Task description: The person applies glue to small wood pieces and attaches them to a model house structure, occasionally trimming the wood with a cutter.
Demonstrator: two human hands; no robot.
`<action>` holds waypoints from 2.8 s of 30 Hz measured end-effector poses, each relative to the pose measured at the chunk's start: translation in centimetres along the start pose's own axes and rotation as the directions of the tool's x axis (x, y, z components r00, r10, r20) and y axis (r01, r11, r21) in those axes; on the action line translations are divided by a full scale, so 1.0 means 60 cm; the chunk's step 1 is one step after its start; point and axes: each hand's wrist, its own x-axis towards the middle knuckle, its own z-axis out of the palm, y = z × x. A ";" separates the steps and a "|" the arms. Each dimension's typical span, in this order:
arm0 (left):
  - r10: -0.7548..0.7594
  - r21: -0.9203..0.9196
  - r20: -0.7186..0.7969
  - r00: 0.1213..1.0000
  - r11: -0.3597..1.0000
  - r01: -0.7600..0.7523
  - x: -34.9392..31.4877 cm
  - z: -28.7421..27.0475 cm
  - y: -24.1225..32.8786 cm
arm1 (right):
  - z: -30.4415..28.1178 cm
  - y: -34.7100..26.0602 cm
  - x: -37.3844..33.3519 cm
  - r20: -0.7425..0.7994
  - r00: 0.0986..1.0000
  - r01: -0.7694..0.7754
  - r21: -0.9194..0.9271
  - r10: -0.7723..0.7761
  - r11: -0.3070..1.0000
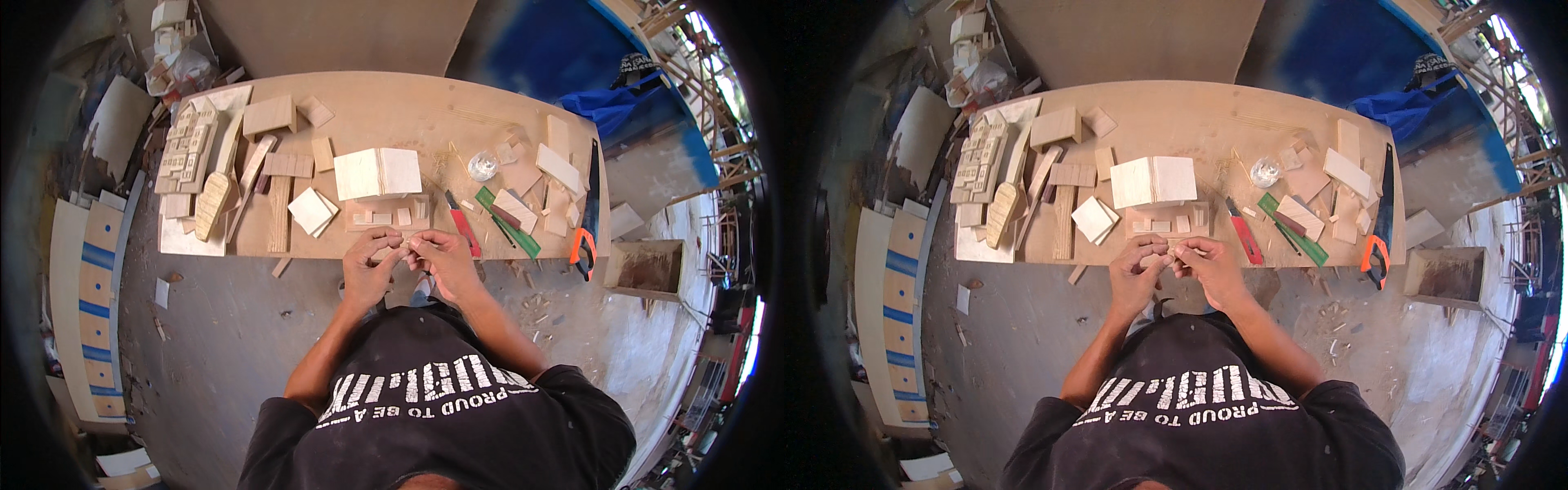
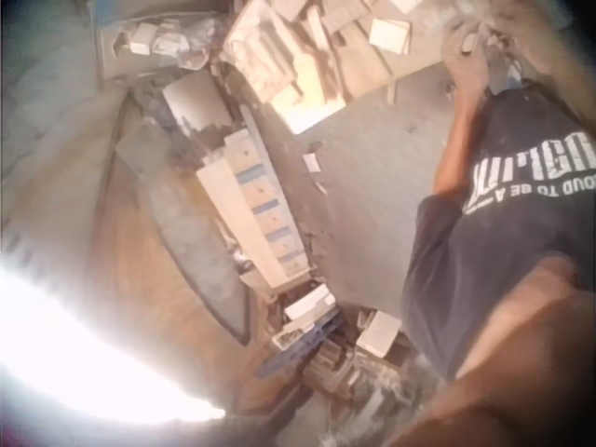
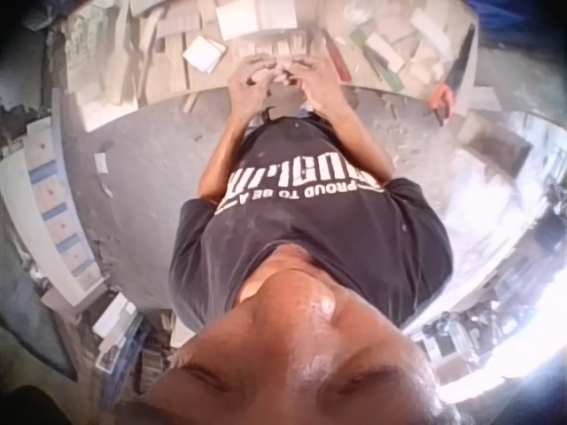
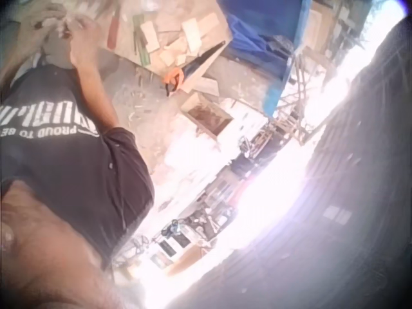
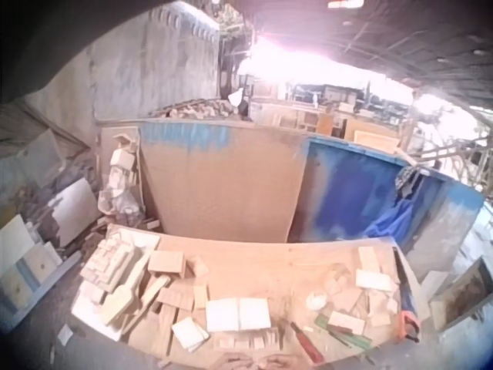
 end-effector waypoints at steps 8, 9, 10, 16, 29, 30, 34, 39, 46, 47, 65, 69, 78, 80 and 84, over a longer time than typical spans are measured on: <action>-0.464 -0.254 0.242 0.852 0.818 0.517 0.052 -0.015 -0.002 | 0.006 0.021 0.027 0.172 0.597 0.610 -0.732 -0.783 0.304; -0.471 -0.273 0.262 0.842 0.801 0.533 0.057 -0.016 -0.004 | 0.010 0.021 0.029 0.189 0.554 0.607 -0.758 -0.811 0.238; -0.478 -0.291 0.282 0.832 0.783 0.549 0.063 -0.018 -0.007 | 0.013 0.020 0.030 0.207 0.509 0.600 -0.782 -0.836 0.172; -0.472 -0.257 0.379 0.796 0.773 0.581 0.088 -0.032 0.009 | 0.028 0.020 0.023 0.277 0.454 0.553 -0.833 -0.847 0.024; -0.452 -0.199 0.526 0.720 0.758 0.621 0.086 -0.055 0.012 | 0.063 0.042 -0.013 0.230 0.419 0.486 -0.874 -0.878 0.003; -0.456 -0.195 0.530 0.715 0.755 0.626 0.086 -0.056 0.009 | 0.065 0.044 -0.015 0.226 0.414 0.481 -0.877 -0.882 0.001; -0.467 -0.182 0.557 0.687 0.738 0.649 0.085 -0.052 -0.001 | 0.062 0.052 -0.017 0.213 0.400 0.446 -0.895 -0.892 -0.014; -0.472 -0.154 0.595 0.651 0.727 0.669 0.092 -0.048 -0.015 | 0.049 0.062 -0.015 0.196 0.420 0.440 -0.898 -0.886 0.010; -0.457 -0.143 0.581 0.673 0.757 0.638 0.110 -0.040 -0.035 | 0.048 0.064 -0.001 -0.052 0.454 0.449 -0.849 -0.890 0.278; -0.443 -0.140 0.558 0.702 0.783 0.606 0.112 -0.039 -0.036 | 0.052 0.063 -0.001 -0.056 0.450 0.448 -0.849 -0.891 0.280; -0.212 -0.248 0.545 0.811 0.883 0.397 0.112 -0.028 -0.044 | 0.087 0.064 -0.002 -0.385 0.543 0.413 -0.651 -0.746 0.637; -0.203 -0.234 0.561 0.803 0.891 0.388 0.108 -0.036 -0.038 | 0.092 0.075 0.000 -0.355 0.504 0.460 -0.661 -0.787 0.593; -0.291 -0.183 0.501 0.815 0.885 0.428 0.102 -0.060 -0.075 | 0.093 0.131 0.045 -0.417 0.398 0.403 -0.721 -0.817 0.564; -0.313 -0.029 0.401 0.861 0.935 0.353 0.105 -0.069 -0.096 | 0.080 0.149 0.067 -0.455 0.370 0.359 -0.734 -0.810 0.577; 0.274 0.543 0.371 0.887 0.711 -0.447 0.103 -0.095 -0.159 | 0.043 0.197 0.131 -0.569 0.379 0.190 -0.724 -0.730 0.663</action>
